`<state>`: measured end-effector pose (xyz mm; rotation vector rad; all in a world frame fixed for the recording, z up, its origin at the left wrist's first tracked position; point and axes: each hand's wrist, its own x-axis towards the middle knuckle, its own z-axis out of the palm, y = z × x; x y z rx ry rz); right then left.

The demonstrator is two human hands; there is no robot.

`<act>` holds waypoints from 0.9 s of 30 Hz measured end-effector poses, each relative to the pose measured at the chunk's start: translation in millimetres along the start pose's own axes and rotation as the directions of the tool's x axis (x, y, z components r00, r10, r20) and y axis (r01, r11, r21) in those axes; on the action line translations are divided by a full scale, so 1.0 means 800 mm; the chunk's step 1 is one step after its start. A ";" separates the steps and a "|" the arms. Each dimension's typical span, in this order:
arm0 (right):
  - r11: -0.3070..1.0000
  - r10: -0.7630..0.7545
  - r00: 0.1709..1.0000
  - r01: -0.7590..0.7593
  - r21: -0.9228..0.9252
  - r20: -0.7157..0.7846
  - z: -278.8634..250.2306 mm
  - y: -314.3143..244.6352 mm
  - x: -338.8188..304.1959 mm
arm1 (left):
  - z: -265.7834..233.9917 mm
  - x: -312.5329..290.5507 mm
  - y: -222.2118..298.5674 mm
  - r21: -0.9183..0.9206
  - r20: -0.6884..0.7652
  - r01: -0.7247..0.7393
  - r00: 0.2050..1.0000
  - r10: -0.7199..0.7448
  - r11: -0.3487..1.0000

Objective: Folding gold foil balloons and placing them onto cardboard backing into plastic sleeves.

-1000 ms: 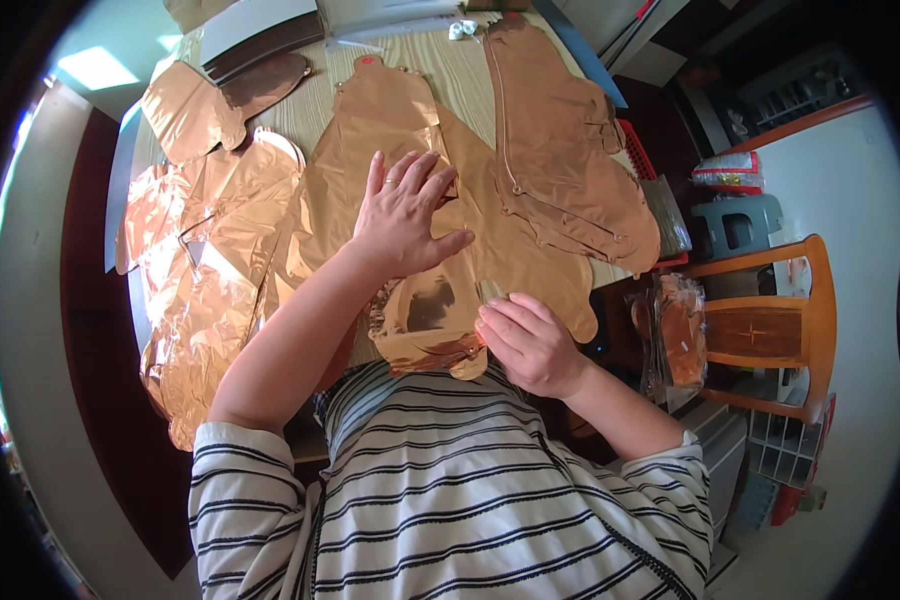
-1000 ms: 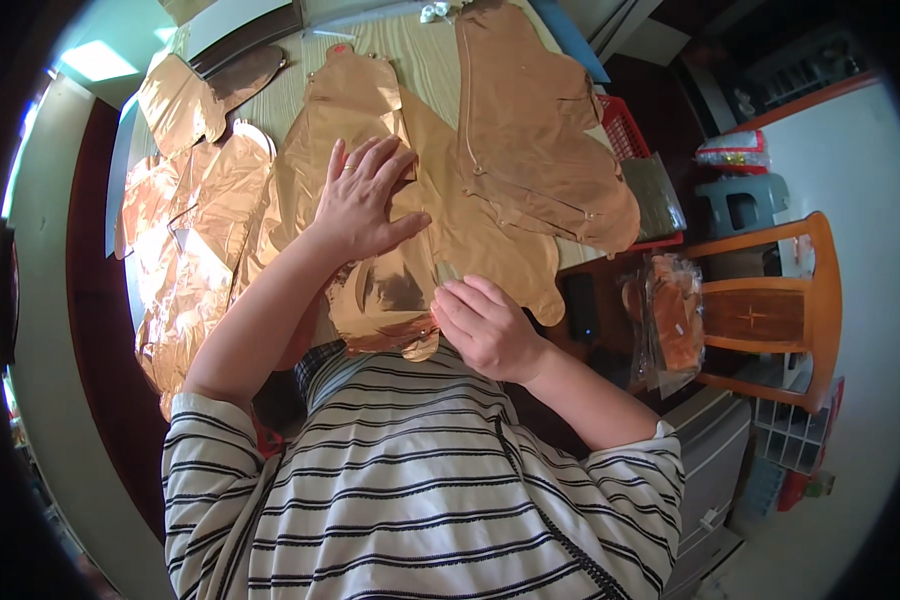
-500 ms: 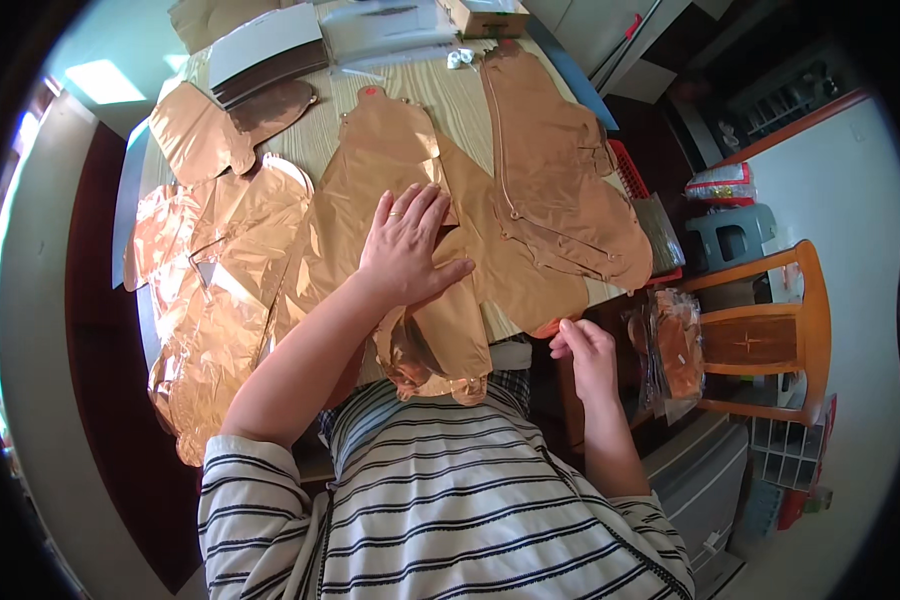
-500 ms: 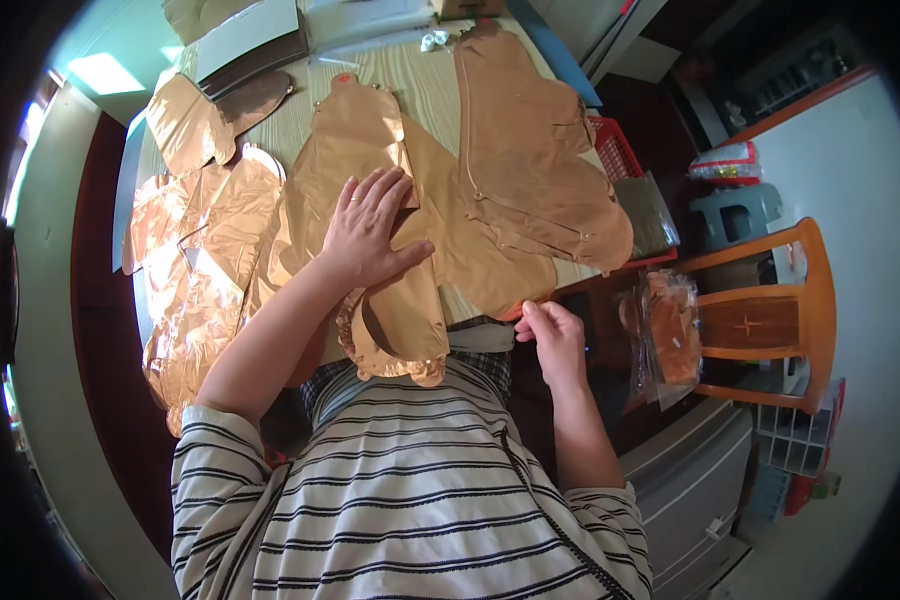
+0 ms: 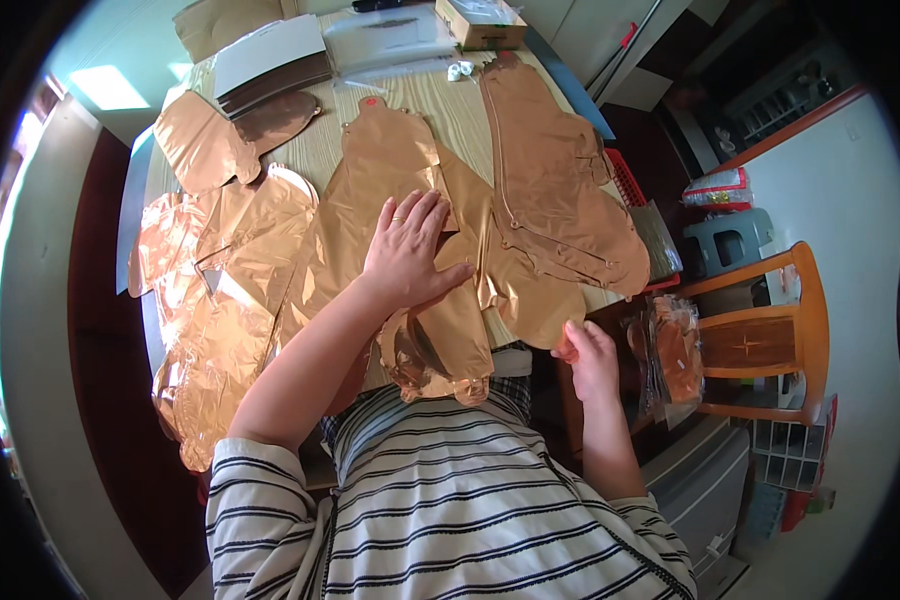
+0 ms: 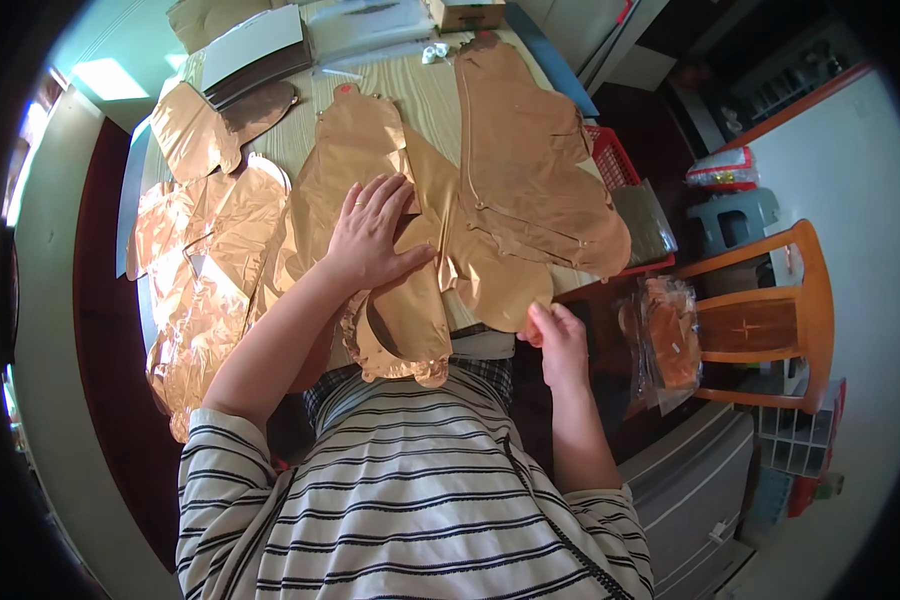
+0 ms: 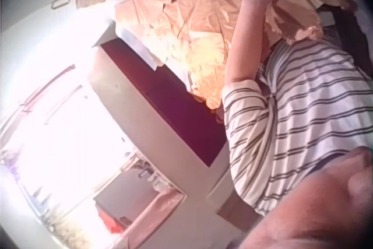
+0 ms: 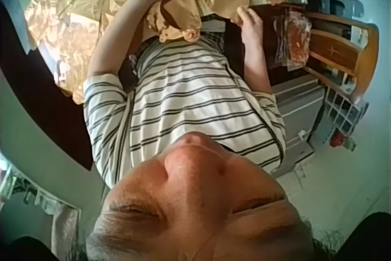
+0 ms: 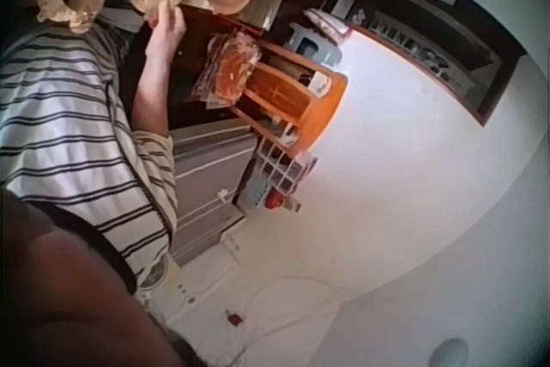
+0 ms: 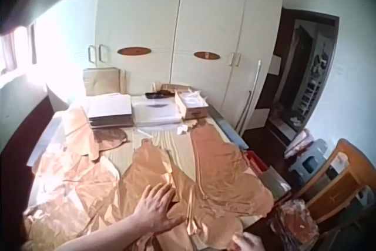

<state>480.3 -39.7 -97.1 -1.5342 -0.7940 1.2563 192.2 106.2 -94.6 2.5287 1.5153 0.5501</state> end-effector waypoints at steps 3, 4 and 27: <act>0.776 -0.412 0.902 0.422 -0.468 0.129 0.034 -0.054 -0.034 | 0.002 -0.001 -0.001 0.009 -0.002 0.000 1.000 0.000 1.000; 0.612 -0.561 0.792 0.591 -0.525 0.238 0.045 -0.072 -0.041 | 0.001 -0.001 0.001 0.005 -0.013 -0.003 1.000 0.003 1.000; 0.426 -0.437 0.308 0.898 -0.106 0.845 0.155 -0.065 0.000 | -0.035 -0.015 -0.084 -0.312 -0.201 0.075 0.969 -0.143 0.947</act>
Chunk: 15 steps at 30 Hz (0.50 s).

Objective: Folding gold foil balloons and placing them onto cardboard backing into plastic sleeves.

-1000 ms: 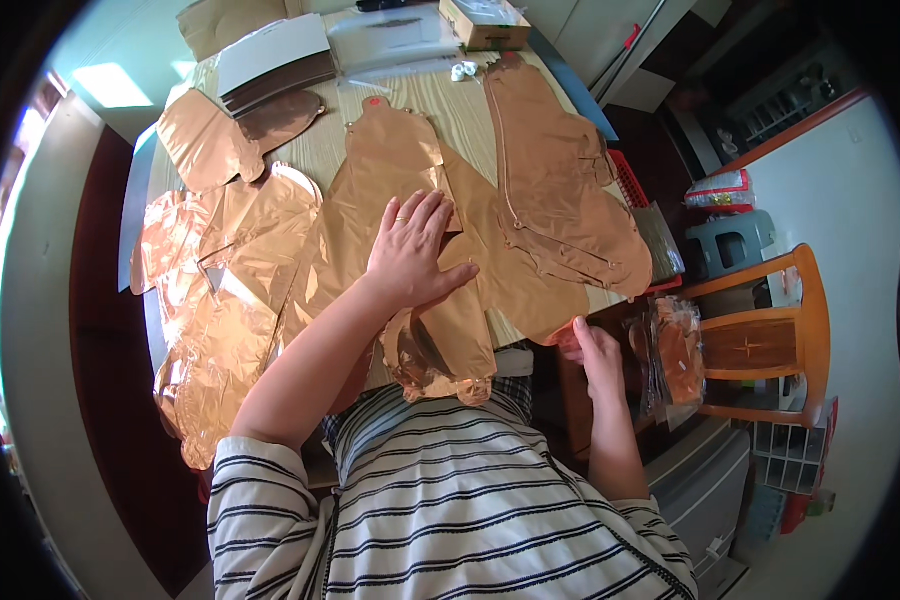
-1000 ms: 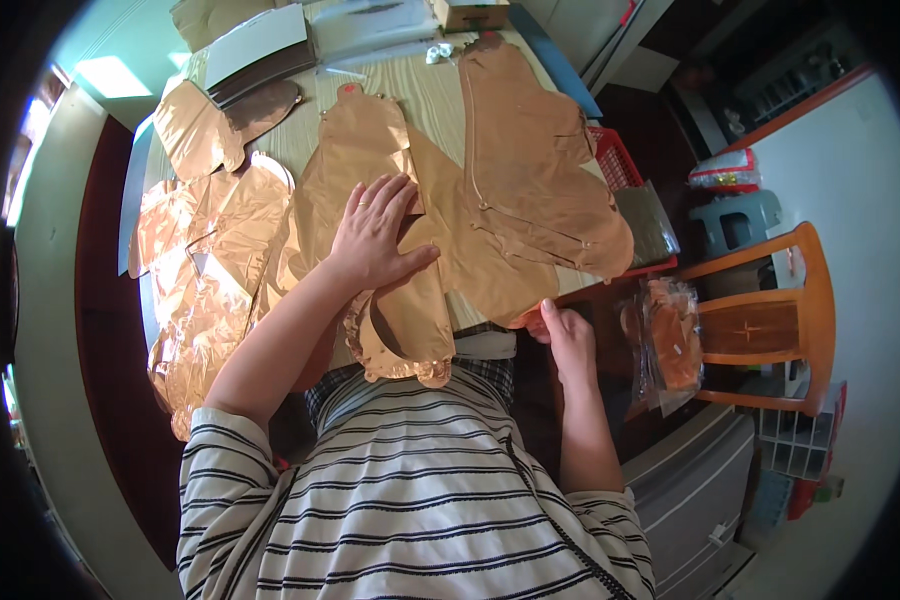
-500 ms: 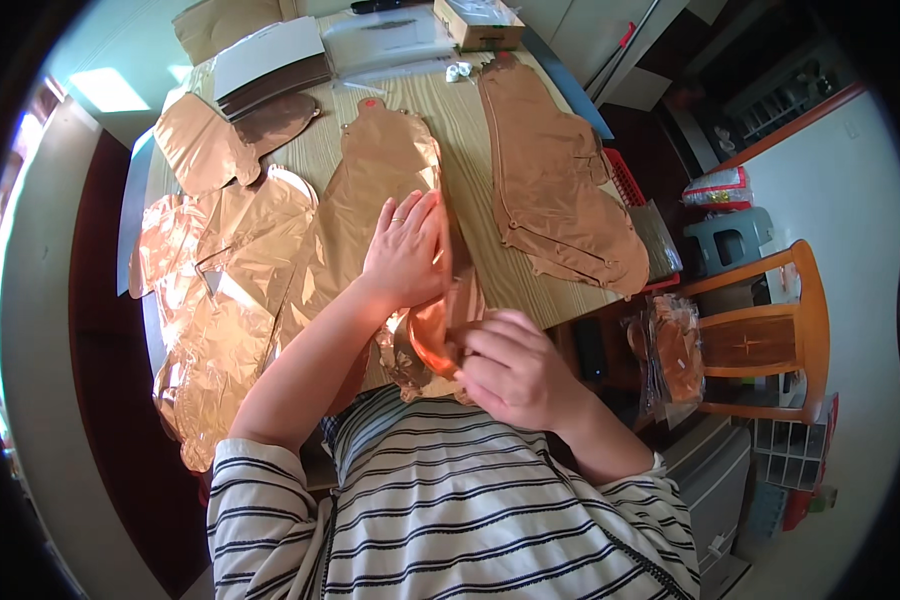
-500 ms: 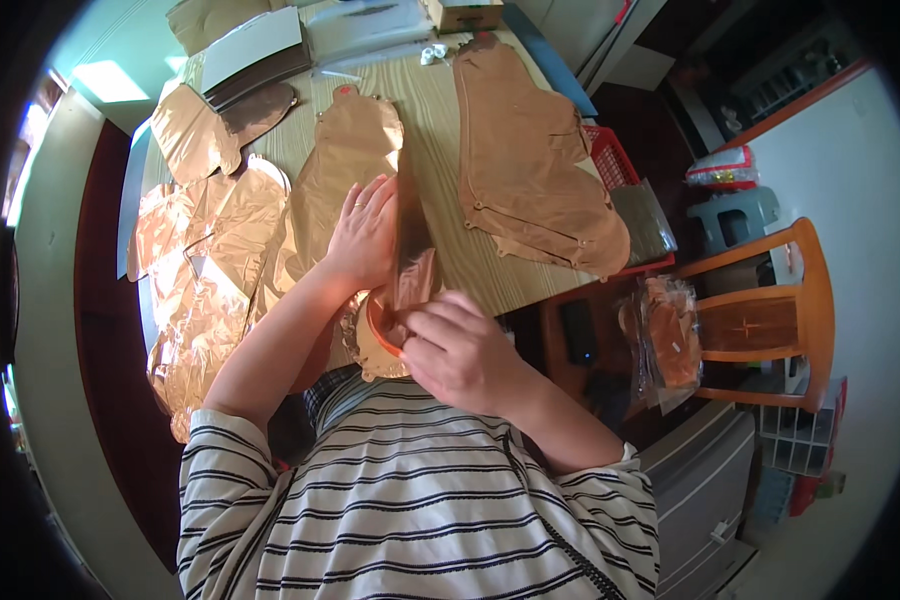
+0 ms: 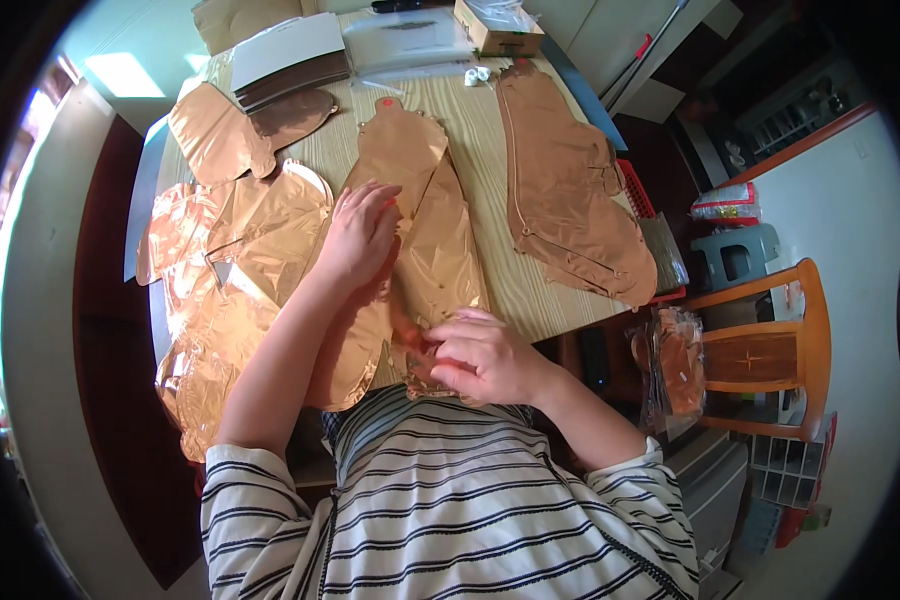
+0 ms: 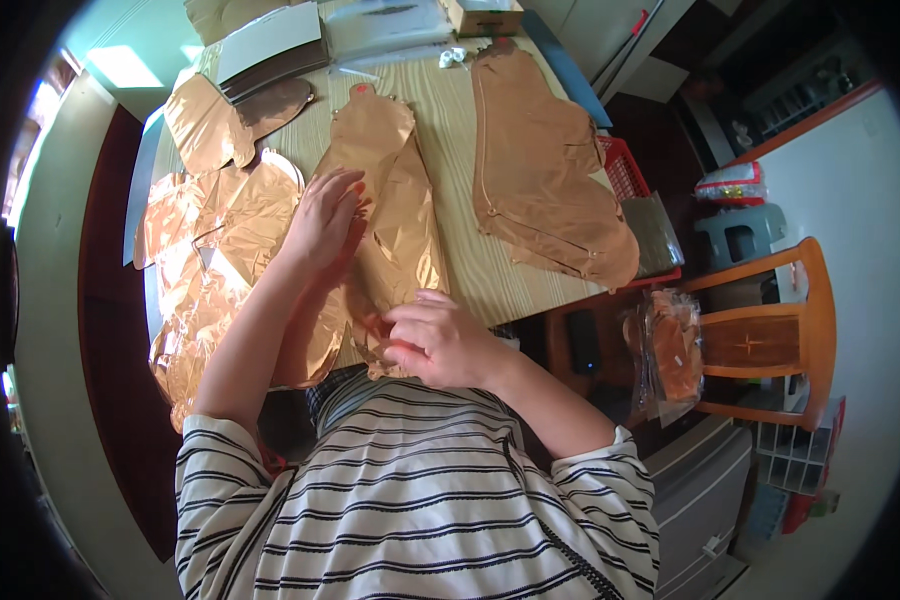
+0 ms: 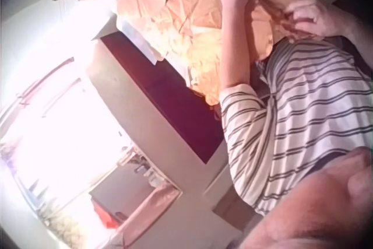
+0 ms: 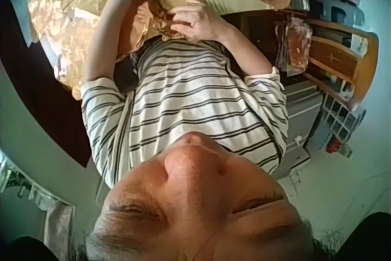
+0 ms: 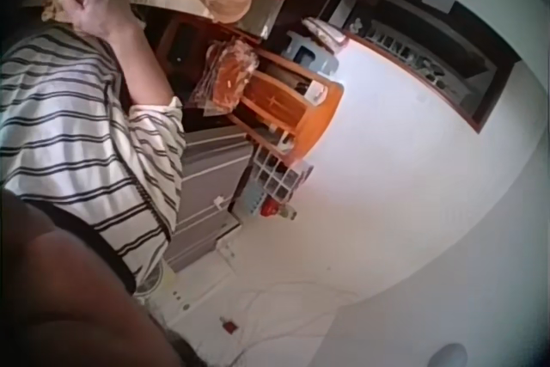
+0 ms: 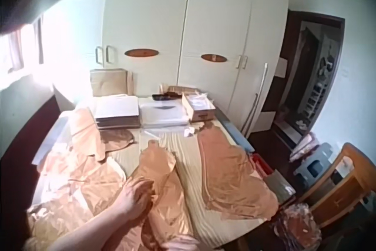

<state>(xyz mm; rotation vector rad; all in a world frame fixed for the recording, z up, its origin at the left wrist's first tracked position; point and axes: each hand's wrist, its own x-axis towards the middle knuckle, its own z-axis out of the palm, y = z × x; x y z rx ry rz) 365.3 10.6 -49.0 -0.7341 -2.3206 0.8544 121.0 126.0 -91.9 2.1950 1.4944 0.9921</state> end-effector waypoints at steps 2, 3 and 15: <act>0.997 -0.069 0.995 0.071 0.027 -0.068 0.009 -0.002 0.003 | -0.006 -0.004 0.002 -0.044 0.007 0.057 0.998 -0.057 0.997; 0.995 -0.058 0.997 0.061 0.080 -0.042 0.008 -0.002 0.001 | -0.009 -0.005 0.007 -0.050 -0.016 0.059 0.998 -0.060 0.997; 0.833 0.154 0.976 -0.212 -0.511 -0.154 -0.040 0.127 0.066 | -0.015 -0.040 -0.010 0.256 0.016 -0.006 1.000 0.002 0.967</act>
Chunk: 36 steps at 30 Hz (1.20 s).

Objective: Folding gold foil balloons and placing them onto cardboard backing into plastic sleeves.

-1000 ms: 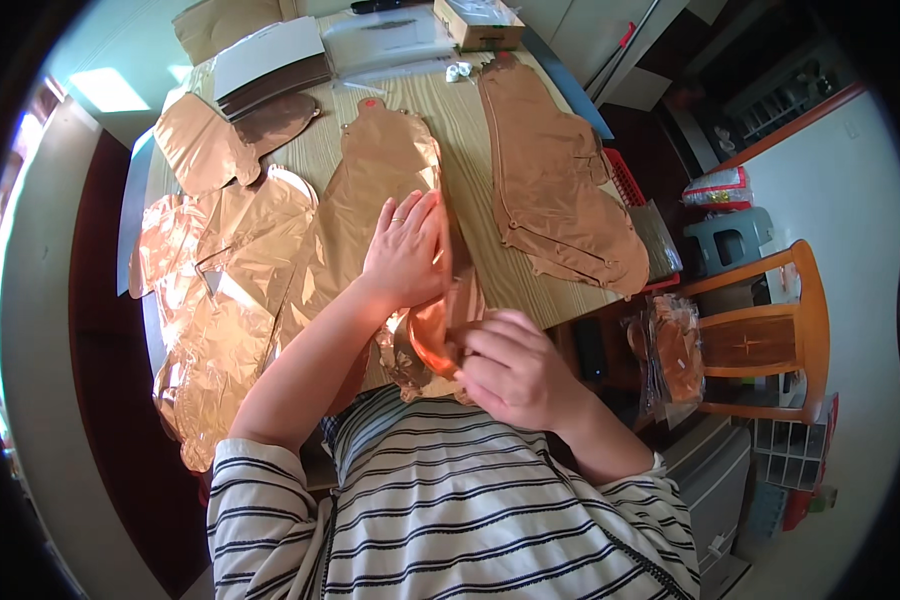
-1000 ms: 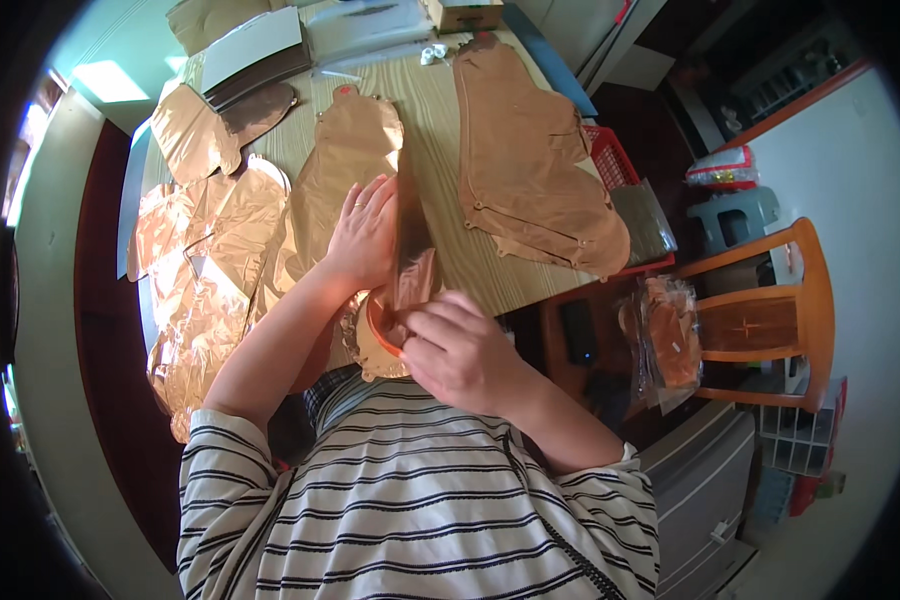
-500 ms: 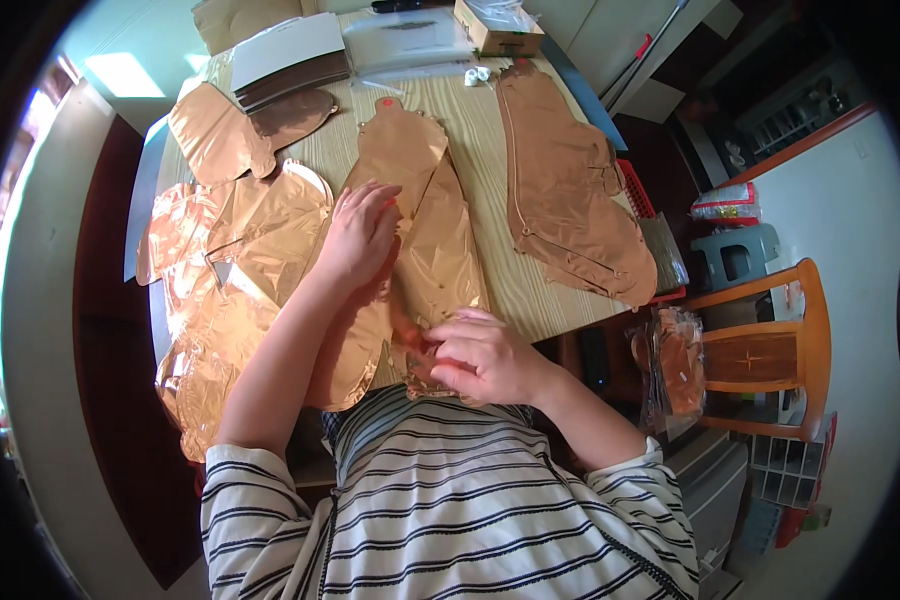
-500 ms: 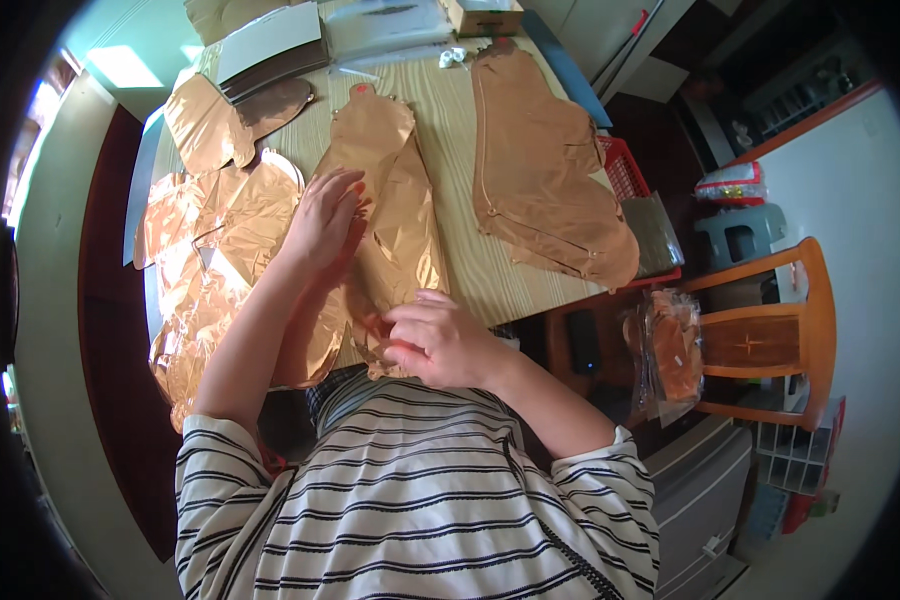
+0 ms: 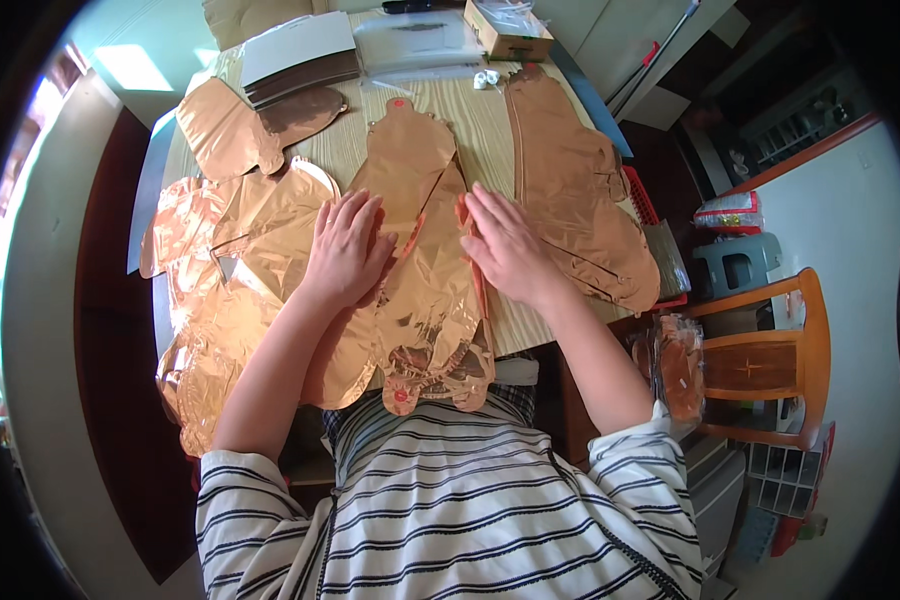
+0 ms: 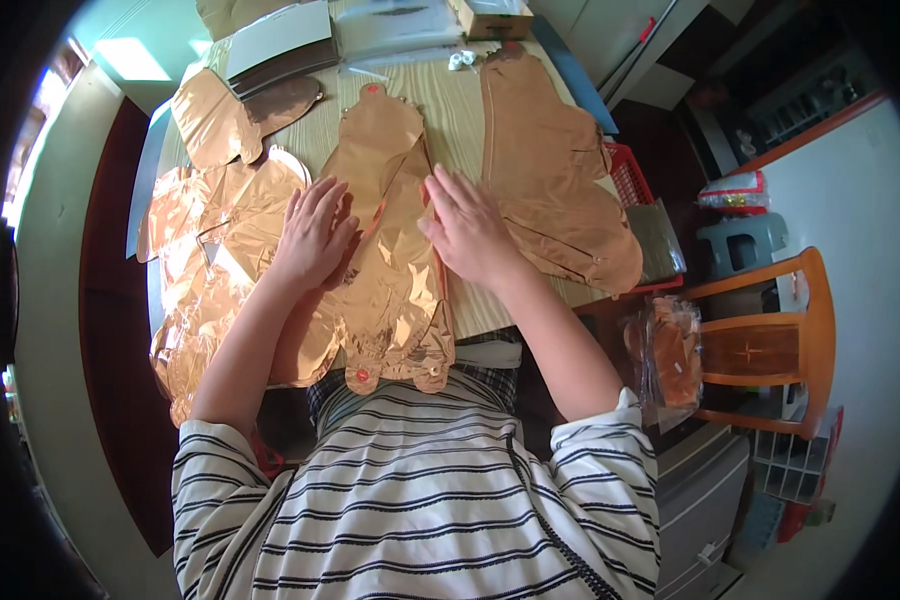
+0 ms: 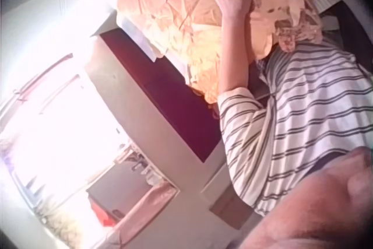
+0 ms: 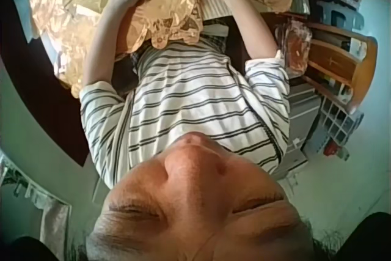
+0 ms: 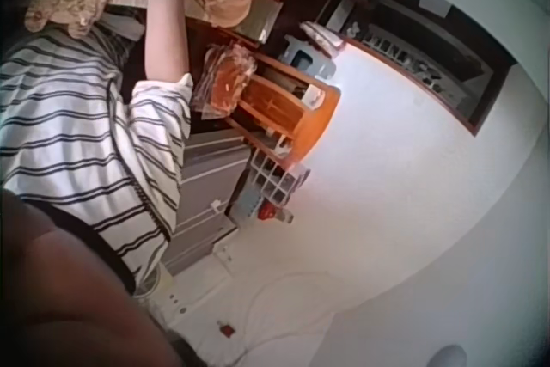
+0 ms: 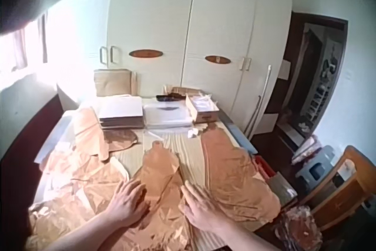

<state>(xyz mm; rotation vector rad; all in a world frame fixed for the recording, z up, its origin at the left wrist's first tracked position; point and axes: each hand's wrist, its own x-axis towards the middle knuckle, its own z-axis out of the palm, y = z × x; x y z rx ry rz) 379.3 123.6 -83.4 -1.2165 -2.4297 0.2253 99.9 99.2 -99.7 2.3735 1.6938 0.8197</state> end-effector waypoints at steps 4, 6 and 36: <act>0.995 0.069 0.954 -0.047 -0.083 0.291 0.013 -0.009 0.010 | 0.000 -0.012 0.000 0.051 0.018 -0.026 1.000 0.025 0.998; 0.995 0.071 0.947 -0.048 -0.083 0.313 0.010 -0.008 0.009 | -0.001 -0.012 0.001 0.064 0.028 -0.041 0.999 0.039 0.997; 0.982 -0.074 0.946 0.125 -0.144 0.314 0.006 0.001 0.010 | -0.022 0.028 0.036 -0.002 -0.092 -0.135 0.987 0.134 0.991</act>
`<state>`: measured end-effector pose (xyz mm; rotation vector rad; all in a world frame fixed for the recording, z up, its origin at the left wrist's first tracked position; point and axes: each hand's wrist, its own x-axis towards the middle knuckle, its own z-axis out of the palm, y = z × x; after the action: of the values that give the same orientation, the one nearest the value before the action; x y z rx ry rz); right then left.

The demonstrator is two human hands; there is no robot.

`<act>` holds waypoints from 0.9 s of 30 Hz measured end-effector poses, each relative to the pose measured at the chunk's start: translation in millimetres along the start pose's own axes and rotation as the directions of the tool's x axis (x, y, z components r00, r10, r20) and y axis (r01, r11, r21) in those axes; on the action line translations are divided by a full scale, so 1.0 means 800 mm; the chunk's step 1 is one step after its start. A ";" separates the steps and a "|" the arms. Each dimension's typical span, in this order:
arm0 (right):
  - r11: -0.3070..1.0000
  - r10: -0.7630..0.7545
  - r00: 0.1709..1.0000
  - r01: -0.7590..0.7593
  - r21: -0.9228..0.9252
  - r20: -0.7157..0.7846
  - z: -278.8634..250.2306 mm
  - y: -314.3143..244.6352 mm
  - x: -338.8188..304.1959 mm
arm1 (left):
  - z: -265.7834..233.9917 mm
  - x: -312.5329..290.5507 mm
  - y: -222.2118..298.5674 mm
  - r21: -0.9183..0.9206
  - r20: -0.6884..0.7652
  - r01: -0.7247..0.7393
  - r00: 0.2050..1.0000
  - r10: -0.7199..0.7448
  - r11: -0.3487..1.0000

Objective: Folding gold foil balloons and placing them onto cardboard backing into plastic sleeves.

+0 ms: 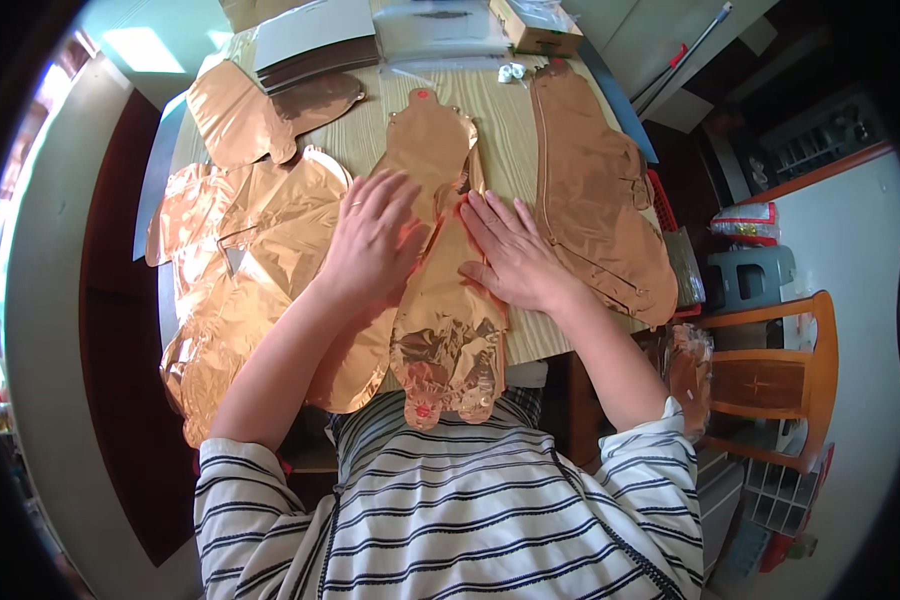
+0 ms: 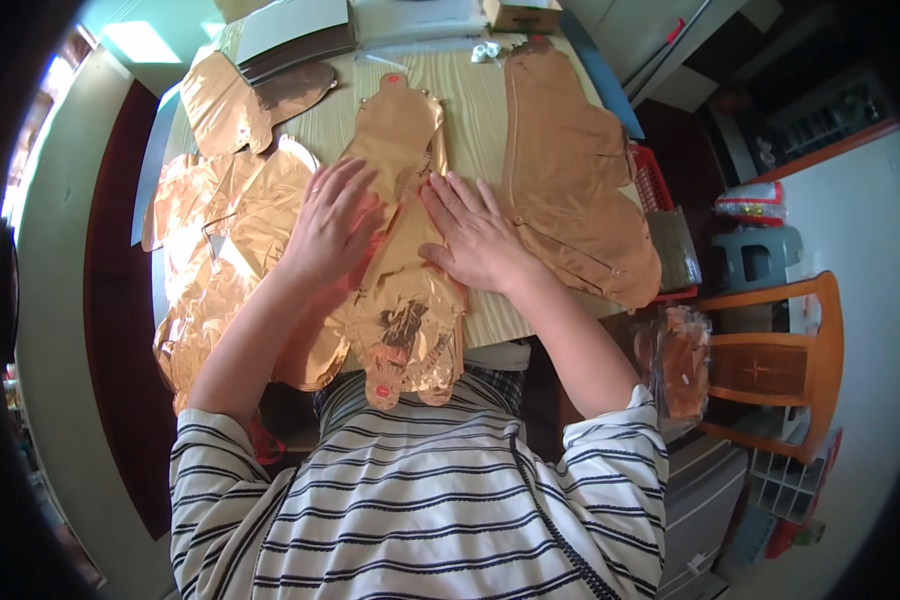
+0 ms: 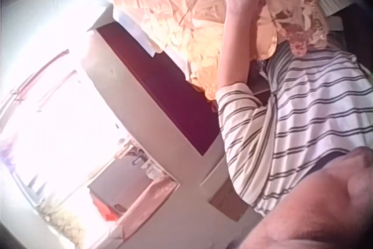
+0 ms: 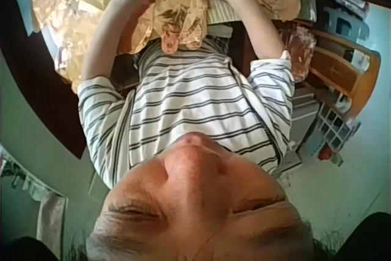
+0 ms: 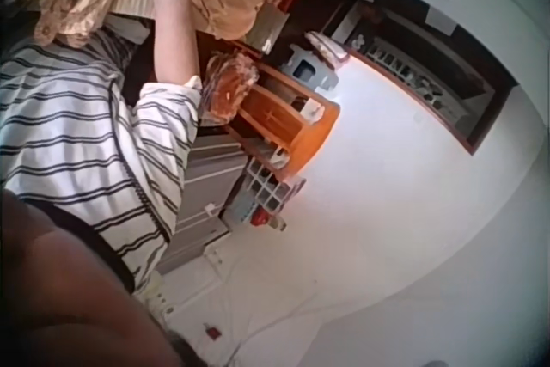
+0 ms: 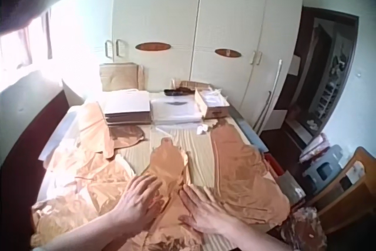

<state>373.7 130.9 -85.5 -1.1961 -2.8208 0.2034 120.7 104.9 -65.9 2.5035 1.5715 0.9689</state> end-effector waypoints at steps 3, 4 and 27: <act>1.000 -0.018 1.000 0.018 0.001 -0.017 -0.001 0.004 -0.001 | 0.022 0.045 0.015 -0.190 0.081 -0.230 0.965 0.248 0.955; 1.000 -0.009 1.000 0.009 -0.003 0.027 -0.003 0.004 0.000 | 0.034 0.056 0.016 -0.197 0.113 -0.243 0.957 0.268 0.950; 0.992 -0.095 0.996 0.094 0.084 -0.001 -0.004 -0.018 -0.058 | 0.116 0.111 -0.037 -0.128 0.239 -0.165 0.952 0.192 0.978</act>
<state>396.0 87.5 -80.7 -1.0437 -2.8322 0.3152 170.8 219.5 -107.4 2.6053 1.2070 0.6946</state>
